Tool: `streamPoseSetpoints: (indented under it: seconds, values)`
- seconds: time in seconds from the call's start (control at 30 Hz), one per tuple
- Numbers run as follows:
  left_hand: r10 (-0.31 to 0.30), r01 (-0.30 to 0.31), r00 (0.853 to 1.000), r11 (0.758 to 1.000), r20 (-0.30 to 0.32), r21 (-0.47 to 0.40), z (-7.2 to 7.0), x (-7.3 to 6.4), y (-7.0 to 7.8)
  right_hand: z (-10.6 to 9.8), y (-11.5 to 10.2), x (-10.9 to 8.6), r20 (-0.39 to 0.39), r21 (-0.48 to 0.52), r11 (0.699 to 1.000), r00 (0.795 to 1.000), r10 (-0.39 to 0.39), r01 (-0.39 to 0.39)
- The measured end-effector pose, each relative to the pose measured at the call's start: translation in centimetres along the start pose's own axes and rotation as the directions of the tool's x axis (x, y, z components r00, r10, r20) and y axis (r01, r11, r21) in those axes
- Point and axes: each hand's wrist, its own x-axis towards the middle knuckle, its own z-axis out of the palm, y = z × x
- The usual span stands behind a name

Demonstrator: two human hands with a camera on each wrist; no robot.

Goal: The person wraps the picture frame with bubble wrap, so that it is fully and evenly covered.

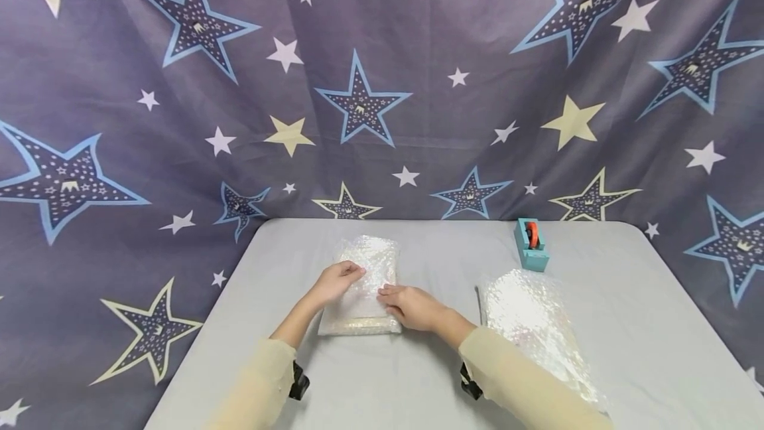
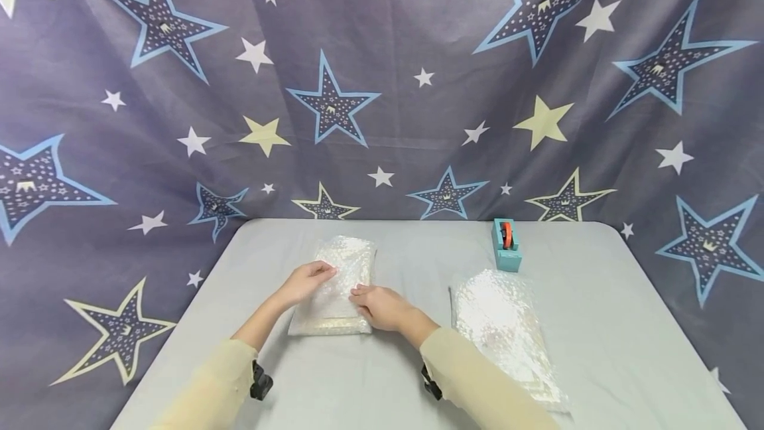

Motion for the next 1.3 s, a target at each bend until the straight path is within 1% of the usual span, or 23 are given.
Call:
streamPoseSetpoints:
  seconds: [0.1,0.17,0.2,0.27,0.33,0.4,0.43,0.5,0.63,0.7,0.77,0.87,0.97,1.0,1.03,1.1,1.2,1.27,1.3]
  values:
    - [0.079,-0.081,0.996,0.994,0.030,0.066,-0.8,-0.3,-1.1,0.1,-0.1,0.1,-0.001,0.008,1.000,1.000,-0.003,0.003]
    - [0.153,-0.161,0.986,0.976,0.066,0.149,-1.2,-0.6,-2.1,0.1,0.0,0.2,-0.005,0.010,1.000,1.000,0.001,-0.001]
    - [0.189,-0.202,0.978,0.960,0.083,0.193,-1.3,-0.8,-2.6,0.2,0.0,0.2,-0.006,0.012,1.000,1.000,0.005,-0.005]
    - [0.258,-0.279,0.960,0.918,0.111,0.282,-1.3,-1.3,-3.7,0.2,0.0,0.1,-0.009,0.016,1.000,1.000,0.011,-0.011]
    - [0.305,-0.332,0.943,0.871,0.131,0.363,-1.1,-1.7,-4.7,0.2,-0.1,0.1,-0.013,0.018,1.000,1.000,0.011,-0.011]
    - [0.323,-0.351,0.936,0.838,0.140,0.418,-0.8,-2.0,-5.4,0.2,0.0,0.0,-0.012,0.022,1.000,1.000,0.016,-0.015]
    - [0.329,-0.357,0.934,0.828,0.140,0.433,-0.6,-2.2,-5.7,0.3,0.0,0.0,-0.014,0.024,1.000,1.000,0.016,-0.016]
    - [0.336,-0.358,0.933,0.817,0.130,0.453,-0.2,-2.4,-6.1,0.3,0.0,0.0,-0.018,0.028,0.999,1.000,0.022,-0.021]
    - [0.340,-0.343,0.935,0.808,0.095,0.480,0.6,-2.7,-6.8,0.5,0.0,-0.1,-0.029,0.053,0.998,0.999,0.037,-0.036]
    - [0.336,-0.333,0.937,0.794,0.090,0.508,0.9,-2.8,-7.0,0.6,0.0,-0.2,-0.030,0.059,0.997,0.999,0.042,-0.040]
    - [0.330,-0.326,0.939,0.776,0.093,0.540,1.1,-2.8,-7.2,0.7,0.0,-0.2,-0.031,0.059,0.997,0.998,0.045,-0.044]
    - [0.348,-0.338,0.932,0.741,0.099,0.580,1.1,-2.5,-7.0,0.7,0.1,-0.2,-0.041,0.051,0.998,0.998,0.051,-0.049]
    - [0.358,-0.349,0.927,0.720,0.111,0.599,0.5,-2.1,-6.6,0.7,0.3,-0.1,-0.051,0.042,0.998,0.998,0.046,-0.043]
    - [0.355,-0.349,0.928,0.722,0.113,0.598,0.3,-2.0,-6.4,0.6,0.3,-0.1,-0.053,0.046,0.998,0.998,0.041,-0.039]
    - [0.345,-0.342,0.932,0.731,0.113,0.590,-0.1,-1.8,-6.2,0.6,0.4,-0.1,-0.052,0.045,0.998,0.998,0.036,-0.033]
    - [0.316,-0.319,0.943,0.759,0.107,0.568,-0.7,-1.3,-5.9,0.7,0.4,-0.1,-0.048,0.053,0.998,0.998,0.026,-0.023]
    - [0.287,-0.289,0.954,0.793,0.089,0.536,-1.4,-0.3,-5.6,0.7,0.4,0.0,-0.039,0.063,0.998,0.999,0.025,-0.022]
    - [0.273,-0.279,0.958,0.796,0.093,0.537,-1.8,0.6,-5.5,0.7,0.3,0.0,-0.031,0.068,0.997,0.999,0.028,-0.026]
    - [0.266,-0.277,0.959,0.793,0.101,0.543,-1.9,1.0,-5.5,0.7,0.3,0.0,-0.032,0.066,0.998,0.999,0.024,-0.022]
